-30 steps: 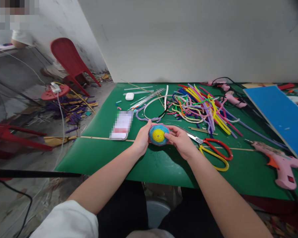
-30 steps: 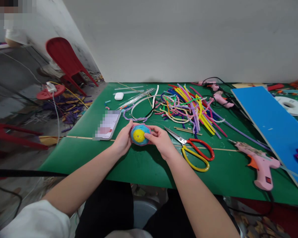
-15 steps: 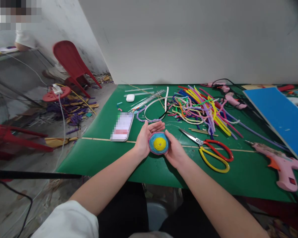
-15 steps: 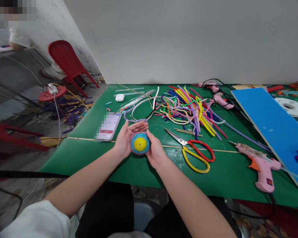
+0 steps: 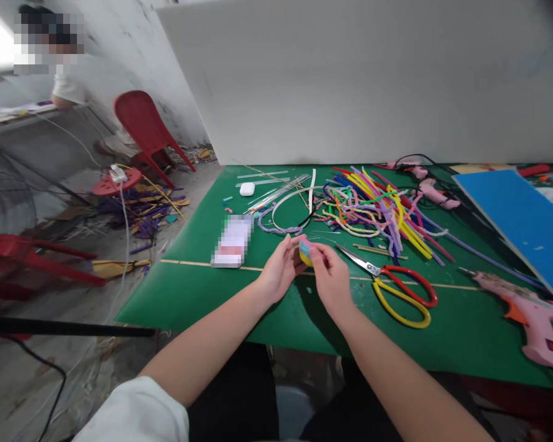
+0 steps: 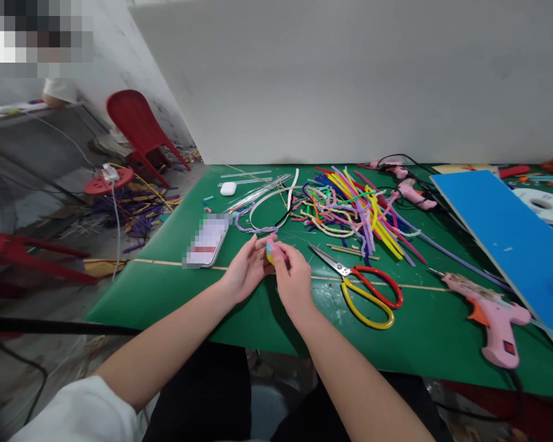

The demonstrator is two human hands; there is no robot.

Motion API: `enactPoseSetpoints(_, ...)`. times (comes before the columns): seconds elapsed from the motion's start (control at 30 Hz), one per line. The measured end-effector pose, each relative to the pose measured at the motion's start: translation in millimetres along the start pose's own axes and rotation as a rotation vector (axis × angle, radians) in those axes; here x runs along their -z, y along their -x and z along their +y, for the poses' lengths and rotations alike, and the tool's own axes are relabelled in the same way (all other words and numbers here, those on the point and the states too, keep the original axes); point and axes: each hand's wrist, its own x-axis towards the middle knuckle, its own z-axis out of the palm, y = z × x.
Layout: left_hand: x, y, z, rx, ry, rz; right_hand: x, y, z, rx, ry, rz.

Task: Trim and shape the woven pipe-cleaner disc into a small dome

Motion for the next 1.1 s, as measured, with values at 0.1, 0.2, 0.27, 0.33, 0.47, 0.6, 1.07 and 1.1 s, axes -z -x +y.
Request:
enactPoseSetpoints(0.1,0.5,0,0,0.130,0.082,-0.044,-2,5,-1,0.349,0.301,-0.174)
enactPoseSetpoints(0.2,2.4,-2,2,0.177,0.132,-0.082,-5,8,-2,0.487,0.436,-0.194)
enactPoseSetpoints(0.27,2.9,-2,2,0.184,0.125,-0.067,-4,8,-3,0.501,0.453,-0.123)
enactPoseSetpoints(0.33,2.1,-1,1,0.195,0.092,-0.040,-4,8,-3,0.516,0.472,-0.074)
enactPoseSetpoints(0.47,-1.8,4,-1,0.190,0.083,-0.140,-7,9,-2,0.555,0.593,-0.111)
enactPoseSetpoints(0.6,-4.5,7,-1,0.192,0.088,-0.189,-9,9,0,0.501,0.672,-0.072)
enactPoseSetpoints(1.07,-3.4,2,-3,0.213,0.094,-0.210,-6,9,-5,0.501,0.566,-0.086)
enactPoseSetpoints(1.1,-2.6,1,-3,0.218,0.084,-0.192,-6,9,-5,0.501,0.568,-0.094)
